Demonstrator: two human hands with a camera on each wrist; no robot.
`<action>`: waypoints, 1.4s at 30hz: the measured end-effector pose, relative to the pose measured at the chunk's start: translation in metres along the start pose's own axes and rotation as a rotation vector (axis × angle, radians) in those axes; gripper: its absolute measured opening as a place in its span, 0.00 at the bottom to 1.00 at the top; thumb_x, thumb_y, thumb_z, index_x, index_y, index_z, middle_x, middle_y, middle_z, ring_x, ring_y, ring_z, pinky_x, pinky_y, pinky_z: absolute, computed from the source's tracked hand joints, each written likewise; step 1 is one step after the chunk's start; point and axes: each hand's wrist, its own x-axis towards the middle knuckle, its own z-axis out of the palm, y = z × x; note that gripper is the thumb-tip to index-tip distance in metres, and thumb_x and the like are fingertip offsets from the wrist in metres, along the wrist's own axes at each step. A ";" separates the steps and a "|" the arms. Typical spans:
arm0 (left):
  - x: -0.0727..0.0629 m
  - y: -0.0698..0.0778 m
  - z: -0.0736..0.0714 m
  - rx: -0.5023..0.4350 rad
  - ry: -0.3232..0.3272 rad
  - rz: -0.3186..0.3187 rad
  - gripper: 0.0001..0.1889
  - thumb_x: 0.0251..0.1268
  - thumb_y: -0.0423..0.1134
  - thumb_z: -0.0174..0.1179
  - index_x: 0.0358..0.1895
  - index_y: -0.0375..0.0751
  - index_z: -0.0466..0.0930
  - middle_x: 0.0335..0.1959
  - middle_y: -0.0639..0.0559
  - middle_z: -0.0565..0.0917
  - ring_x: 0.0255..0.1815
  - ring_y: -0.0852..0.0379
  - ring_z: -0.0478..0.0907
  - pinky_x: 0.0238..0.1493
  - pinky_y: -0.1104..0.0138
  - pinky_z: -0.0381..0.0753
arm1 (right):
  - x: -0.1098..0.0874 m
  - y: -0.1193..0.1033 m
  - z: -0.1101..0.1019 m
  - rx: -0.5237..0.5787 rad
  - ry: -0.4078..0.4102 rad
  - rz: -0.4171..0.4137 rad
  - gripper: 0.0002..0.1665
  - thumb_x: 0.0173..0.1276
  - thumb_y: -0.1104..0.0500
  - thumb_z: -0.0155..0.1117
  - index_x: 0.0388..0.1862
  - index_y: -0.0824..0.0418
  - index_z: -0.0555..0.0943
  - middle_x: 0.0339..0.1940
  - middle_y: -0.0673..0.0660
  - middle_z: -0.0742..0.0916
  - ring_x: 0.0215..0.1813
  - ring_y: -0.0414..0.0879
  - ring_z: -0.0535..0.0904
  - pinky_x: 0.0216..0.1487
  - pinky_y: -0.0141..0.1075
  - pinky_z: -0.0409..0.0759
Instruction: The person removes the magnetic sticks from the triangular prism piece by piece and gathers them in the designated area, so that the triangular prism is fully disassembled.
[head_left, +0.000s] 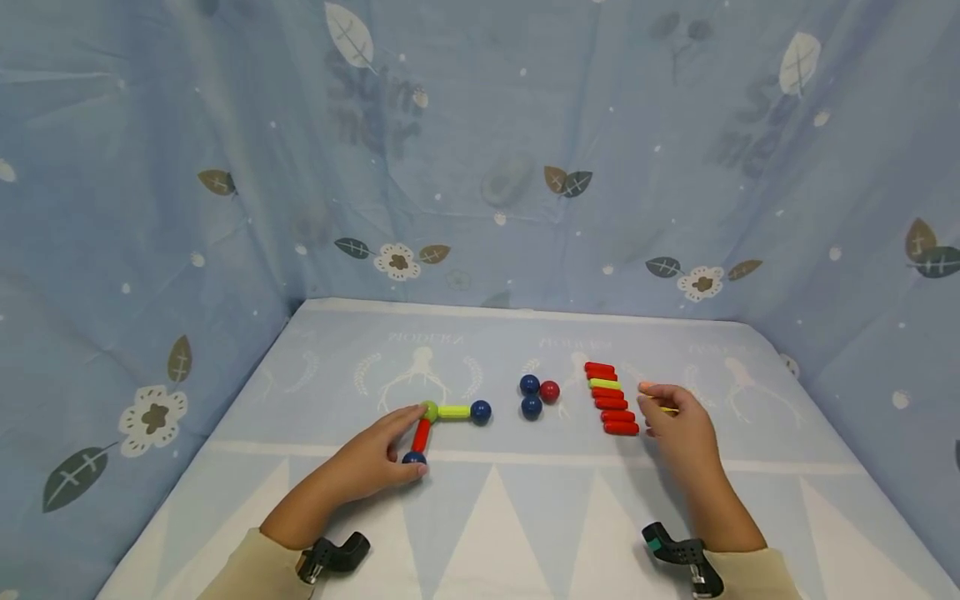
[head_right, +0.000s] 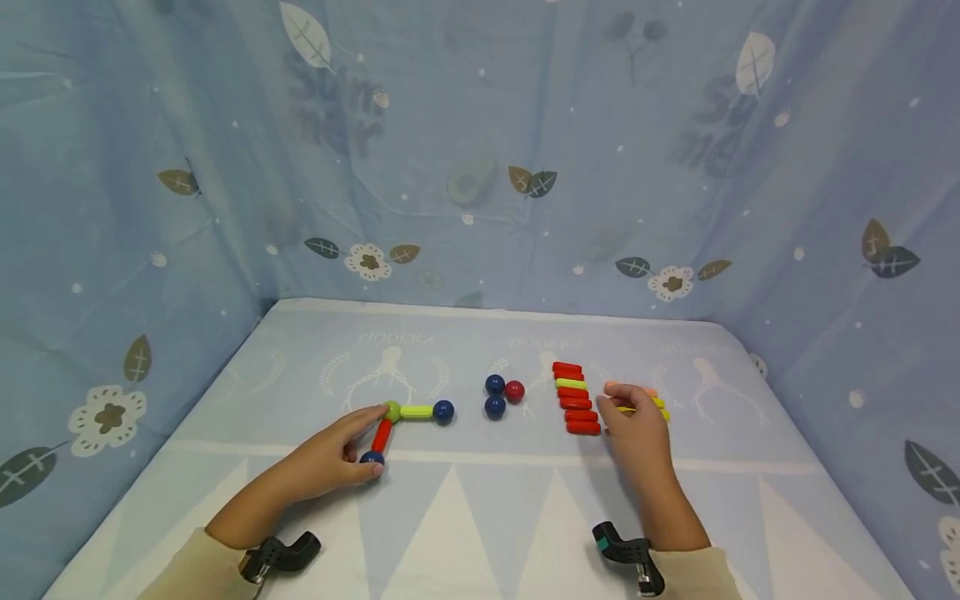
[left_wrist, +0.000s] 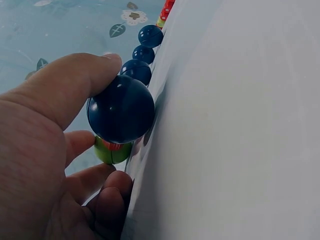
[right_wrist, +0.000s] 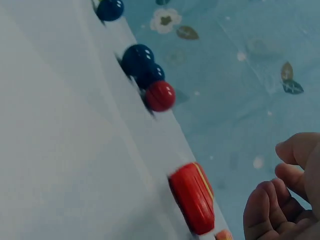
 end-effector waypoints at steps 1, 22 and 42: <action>0.000 0.000 0.000 -0.004 -0.001 0.000 0.49 0.60 0.57 0.76 0.83 0.68 0.58 0.84 0.54 0.61 0.29 0.61 0.71 0.34 0.67 0.71 | -0.004 -0.004 0.005 -0.019 -0.043 -0.025 0.26 0.79 0.45 0.63 0.68 0.55 0.77 0.60 0.59 0.80 0.51 0.53 0.80 0.43 0.29 0.84; 0.001 0.002 -0.004 0.010 -0.051 0.052 0.48 0.63 0.55 0.74 0.84 0.65 0.56 0.83 0.53 0.62 0.38 0.61 0.73 0.43 0.62 0.72 | -0.060 -0.061 0.102 -0.244 -0.487 -0.323 0.20 0.69 0.52 0.76 0.57 0.52 0.84 0.50 0.49 0.87 0.52 0.45 0.83 0.50 0.41 0.88; 0.000 -0.006 -0.004 0.004 -0.077 0.089 0.46 0.64 0.50 0.72 0.83 0.68 0.57 0.83 0.55 0.62 0.79 0.45 0.65 0.73 0.41 0.70 | -0.053 -0.061 0.161 -0.337 -0.492 -0.467 0.29 0.69 0.54 0.76 0.69 0.47 0.81 0.70 0.52 0.81 0.73 0.51 0.74 0.73 0.52 0.75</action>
